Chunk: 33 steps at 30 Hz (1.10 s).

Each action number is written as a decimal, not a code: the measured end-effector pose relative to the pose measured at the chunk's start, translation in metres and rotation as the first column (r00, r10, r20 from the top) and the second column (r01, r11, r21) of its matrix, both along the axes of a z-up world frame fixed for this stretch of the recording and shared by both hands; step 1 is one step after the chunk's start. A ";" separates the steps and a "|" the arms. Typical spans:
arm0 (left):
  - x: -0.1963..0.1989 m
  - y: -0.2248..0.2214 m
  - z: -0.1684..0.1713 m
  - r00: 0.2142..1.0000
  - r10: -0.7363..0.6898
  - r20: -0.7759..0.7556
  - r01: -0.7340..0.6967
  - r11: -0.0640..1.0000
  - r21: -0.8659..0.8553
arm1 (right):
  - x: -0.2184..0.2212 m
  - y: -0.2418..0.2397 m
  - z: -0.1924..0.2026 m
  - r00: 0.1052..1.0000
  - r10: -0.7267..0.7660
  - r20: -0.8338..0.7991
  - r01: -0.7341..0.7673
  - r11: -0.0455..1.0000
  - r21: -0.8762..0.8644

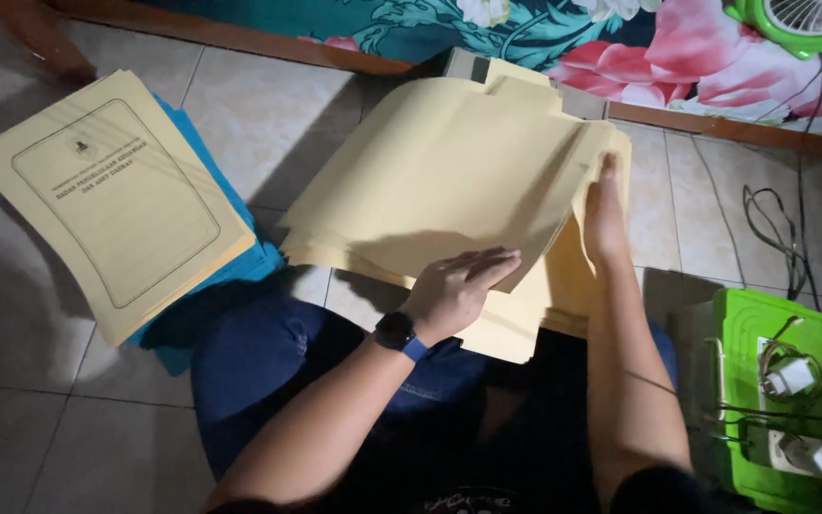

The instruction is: The person is sitting on the floor, picking up large yellow paper folders one by one from a pile, folding the flaps, and placing them into a neat stack.

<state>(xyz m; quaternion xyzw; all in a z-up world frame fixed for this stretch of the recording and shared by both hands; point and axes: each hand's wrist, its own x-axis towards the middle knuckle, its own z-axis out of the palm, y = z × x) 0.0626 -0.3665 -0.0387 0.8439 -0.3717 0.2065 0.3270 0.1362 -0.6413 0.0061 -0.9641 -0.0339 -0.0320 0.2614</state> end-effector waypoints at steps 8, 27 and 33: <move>-0.031 0.077 0.118 0.993 -0.096 -0.063 0.042 0.815 -0.578 | -0.072 -0.001 0.011 0.914 -0.309 0.263 -0.270 0.018 0.963; 0.053 0.116 0.081 0.662 -0.420 -0.621 -0.613 0.174 -0.771 | -0.051 0.011 0.020 0.838 -0.408 0.361 0.169 0.825 0.539; 0.099 0.104 -0.006 0.682 0.019 -0.731 -0.656 0.458 -0.600 | -0.023 0.013 -0.026 0.893 -0.392 0.223 0.338 0.909 0.245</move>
